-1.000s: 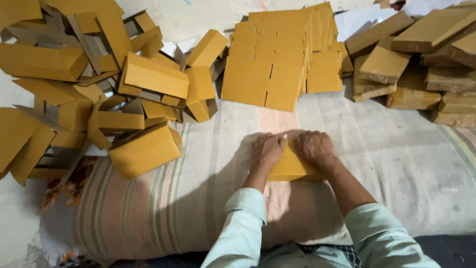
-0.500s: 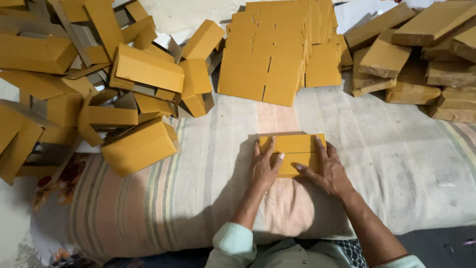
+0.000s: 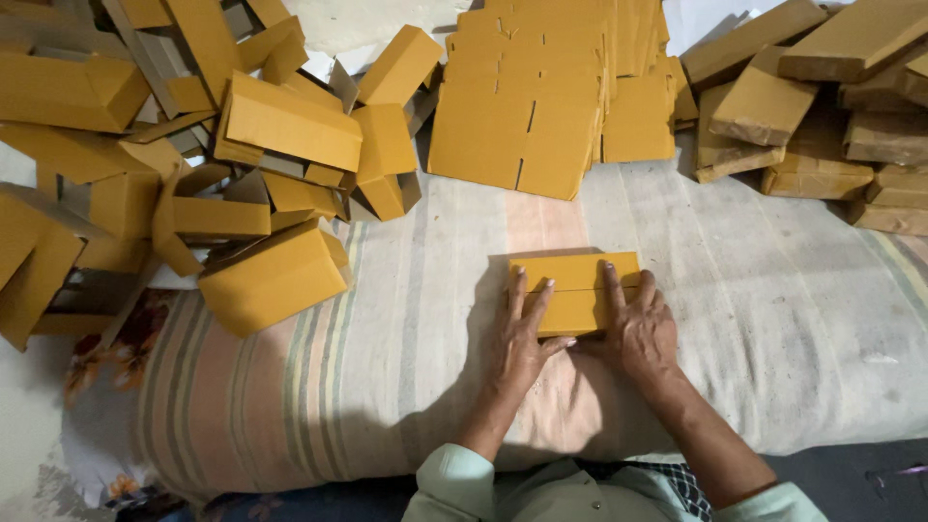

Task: The person assembles small cardboard boxes by hand. They fold the flaps of flat cardboard pieces into rectangular boxes, press the edges to crease them, and stack the finished boxes on the left.

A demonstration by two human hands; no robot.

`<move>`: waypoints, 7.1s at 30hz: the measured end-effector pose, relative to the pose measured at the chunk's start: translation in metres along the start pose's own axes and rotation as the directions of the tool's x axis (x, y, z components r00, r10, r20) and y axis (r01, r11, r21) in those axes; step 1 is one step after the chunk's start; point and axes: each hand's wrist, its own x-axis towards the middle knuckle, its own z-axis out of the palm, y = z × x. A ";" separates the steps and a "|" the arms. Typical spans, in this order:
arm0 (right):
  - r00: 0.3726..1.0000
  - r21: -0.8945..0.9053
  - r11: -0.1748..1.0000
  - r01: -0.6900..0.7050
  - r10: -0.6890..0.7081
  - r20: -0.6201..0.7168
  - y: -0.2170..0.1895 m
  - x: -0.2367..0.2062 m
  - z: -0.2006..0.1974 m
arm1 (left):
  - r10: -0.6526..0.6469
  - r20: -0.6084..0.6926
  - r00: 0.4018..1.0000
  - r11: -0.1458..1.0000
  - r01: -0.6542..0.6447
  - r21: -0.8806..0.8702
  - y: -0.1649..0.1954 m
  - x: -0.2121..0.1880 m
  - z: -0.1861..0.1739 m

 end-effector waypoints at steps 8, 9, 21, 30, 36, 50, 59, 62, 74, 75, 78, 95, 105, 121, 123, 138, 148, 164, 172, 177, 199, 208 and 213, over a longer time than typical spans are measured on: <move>0.969 0.251 0.968 0.024 -0.084 0.234 0.048 0.000 -0.004 | 0.046 0.144 0.988 0.954 -0.086 0.287 0.004 0.011 -0.022; 0.987 0.180 0.979 0.093 -0.114 0.110 0.048 -0.001 -0.001 | 0.048 0.139 0.989 0.936 -0.093 0.339 0.004 0.013 -0.019; 0.939 0.034 0.971 0.238 -0.221 -0.262 -0.010 0.061 0.036 | -0.386 0.215 0.897 0.899 0.313 0.307 0.022 0.084 0.014; 0.968 0.038 0.967 0.251 -0.249 -0.039 -0.015 0.099 0.011 | -0.264 0.064 0.962 0.874 0.211 0.438 0.002 0.110 0.020; 0.936 -0.193 0.932 0.307 -0.332 -0.116 0.008 0.099 0.013 | -0.285 0.091 0.954 0.877 0.222 0.425 -0.002 0.112 0.015; 0.856 -0.124 0.882 0.455 -0.472 -0.212 -0.009 0.097 0.006 | -0.072 0.115 0.991 0.914 0.020 0.406 -0.028 0.110 0.047; 0.975 0.027 0.986 0.162 -0.156 -0.160 0.033 0.075 0.021 | -0.313 0.067 0.947 0.879 0.263 0.398 -0.012 0.099 0.031; 0.936 0.000 0.965 0.263 -0.255 -0.244 0.033 0.059 0.020 | -0.167 0.148 0.975 0.932 0.107 0.347 -0.013 0.079 0.023; 0.968 -0.147 0.975 0.169 -0.136 0.210 -0.007 0.009 -0.028 | -0.007 0.388 0.922 0.909 -0.156 0.387 0.015 0.023 -0.014; 0.965 -0.159 0.975 0.157 -0.117 0.235 -0.010 0.010 -0.027 | -0.062 0.401 0.914 0.887 -0.134 0.442 0.020 0.026 -0.009; 0.973 -0.157 0.969 0.189 -0.163 0.163 -0.008 0.015 -0.015 | -0.077 0.390 0.918 0.835 -0.154 0.528 0.023 0.032 -0.001; 0.987 -0.025 1.000 -0.010 0.005 -0.163 -0.011 0.050 0.032 | -0.392 0.219 0.893 0.863 0.275 0.424 0.018 0.073 0.016; 0.980 0.107 0.976 -0.187 0.194 -0.050 -0.007 0.051 0.015 | -0.372 0.030 0.928 0.846 0.326 0.421 0.021 0.075 0.008; 0.981 0.103 0.985 -0.138 0.151 -0.125 -0.006 0.045 0.014 | -0.280 -0.053 0.958 0.887 0.280 0.367 0.015 0.071 0.009; 0.980 0.110 0.986 -0.127 0.142 -0.142 -0.006 0.045 0.012 | -0.268 -0.072 0.961 0.896 0.276 0.348 0.013 0.070 0.008; 0.983 0.224 0.966 -0.126 0.153 -0.105 -0.001 0.041 0.009 | -0.224 -0.019 0.974 0.901 0.215 0.377 -0.006 0.066 0.017; 0.960 0.571 0.794 -0.207 0.278 -0.040 0.018 0.030 0.015 | -0.087 -0.169 0.982 0.954 0.132 0.271 0.009 0.049 0.003; 0.984 0.726 0.677 -0.120 0.177 -0.001 0.022 0.013 -0.015 | -0.069 -0.273 0.959 0.978 0.119 0.171 0.001 0.046 0.005; 0.982 0.655 0.737 -0.166 0.183 0.044 0.040 0.018 0.003 | -0.019 -0.320 0.947 0.997 0.042 0.065 -0.010 0.044 0.009; 0.973 0.708 0.668 -0.229 0.130 0.192 0.035 0.009 -0.012 | 0.012 -0.356 0.934 1.000 -0.003 0.028 -0.018 0.039 0.009; 0.135 0.788 0.577 0.214 -0.817 0.561 -0.165 -0.088 0.033 | 0.375 -0.184 0.909 0.900 -0.309 0.308 0.079 0.090 -0.082; 0.993 0.882 0.471 0.001 -0.105 0.055 -0.014 0.085 0.044 | -0.027 -0.115 0.993 0.776 0.093 0.624 -0.060 0.038 -0.019; 0.944 0.819 0.528 -0.222 0.325 0.046 0.000 0.167 0.032 | -0.006 -0.141 0.990 0.800 0.090 0.593 -0.050 0.039 -0.021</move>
